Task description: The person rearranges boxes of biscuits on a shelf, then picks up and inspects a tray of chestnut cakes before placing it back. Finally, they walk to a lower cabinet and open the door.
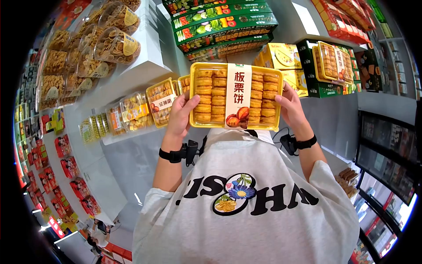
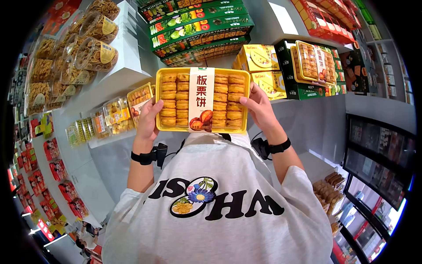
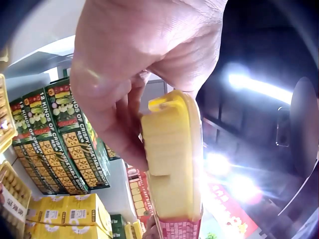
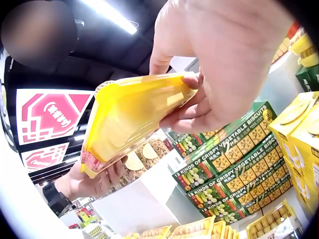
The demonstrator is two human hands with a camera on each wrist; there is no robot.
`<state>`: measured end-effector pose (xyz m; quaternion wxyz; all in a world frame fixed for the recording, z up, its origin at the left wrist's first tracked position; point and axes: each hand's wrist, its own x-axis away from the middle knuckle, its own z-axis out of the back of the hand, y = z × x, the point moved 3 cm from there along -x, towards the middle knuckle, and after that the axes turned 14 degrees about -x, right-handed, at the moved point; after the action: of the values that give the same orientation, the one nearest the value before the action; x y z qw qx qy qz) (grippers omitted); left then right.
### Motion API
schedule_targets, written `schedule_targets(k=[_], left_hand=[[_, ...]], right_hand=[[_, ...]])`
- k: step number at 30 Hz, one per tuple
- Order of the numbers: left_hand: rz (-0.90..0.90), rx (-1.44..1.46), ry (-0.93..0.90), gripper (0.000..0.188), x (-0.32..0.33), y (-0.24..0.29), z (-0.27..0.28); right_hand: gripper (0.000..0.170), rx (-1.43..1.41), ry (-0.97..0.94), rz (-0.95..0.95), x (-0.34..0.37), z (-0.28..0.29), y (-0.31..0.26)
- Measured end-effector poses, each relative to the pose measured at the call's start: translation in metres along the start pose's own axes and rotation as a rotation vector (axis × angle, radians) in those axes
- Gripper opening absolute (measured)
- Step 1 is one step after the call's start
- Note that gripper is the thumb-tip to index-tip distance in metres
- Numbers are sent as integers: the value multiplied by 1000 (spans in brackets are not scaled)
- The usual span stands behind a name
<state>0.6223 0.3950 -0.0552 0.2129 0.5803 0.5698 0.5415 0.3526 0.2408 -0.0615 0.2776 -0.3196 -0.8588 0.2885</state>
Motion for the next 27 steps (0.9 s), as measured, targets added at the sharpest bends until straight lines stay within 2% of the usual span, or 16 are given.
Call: schedule_targets(k=[8,13,16,17,20,21,22,24,25,26,27], left_hand=[[-61,60,78,35,12,0,-43],[-52,117,129,36,8,-18,-94],[-88,67,111,37,5,-29,-135],[-83,38,112,40,3,-34,-146],[-310,-225,101,46,2,-25,-188],[-353,-267,129,54,3,-28,-196],[-362,-209,91,55,7,-28,-204],[-706,-701,101,51,5,-5,-228],[-732,-658,114,47,8,2,-240],[-810,-717,137,45,8,7,-244],[-867,-778,160,41,8,13,-249]], right_hand=[[25,67,-126,21,8,10,-45],[29,99,-231,21,22,41,-87],[31,149,-219,32,29,64,-115],[39,135,-197,9,32,69,-127],[46,268,-267,128,40,88,-162],[55,295,-296,230,42,91,-171],[70,405,-330,241,49,90,-186],[81,607,-424,336,56,89,-210],[71,697,-514,471,57,92,-220],[49,933,-576,615,57,91,-231],[43,896,-620,683,57,90,-235]])
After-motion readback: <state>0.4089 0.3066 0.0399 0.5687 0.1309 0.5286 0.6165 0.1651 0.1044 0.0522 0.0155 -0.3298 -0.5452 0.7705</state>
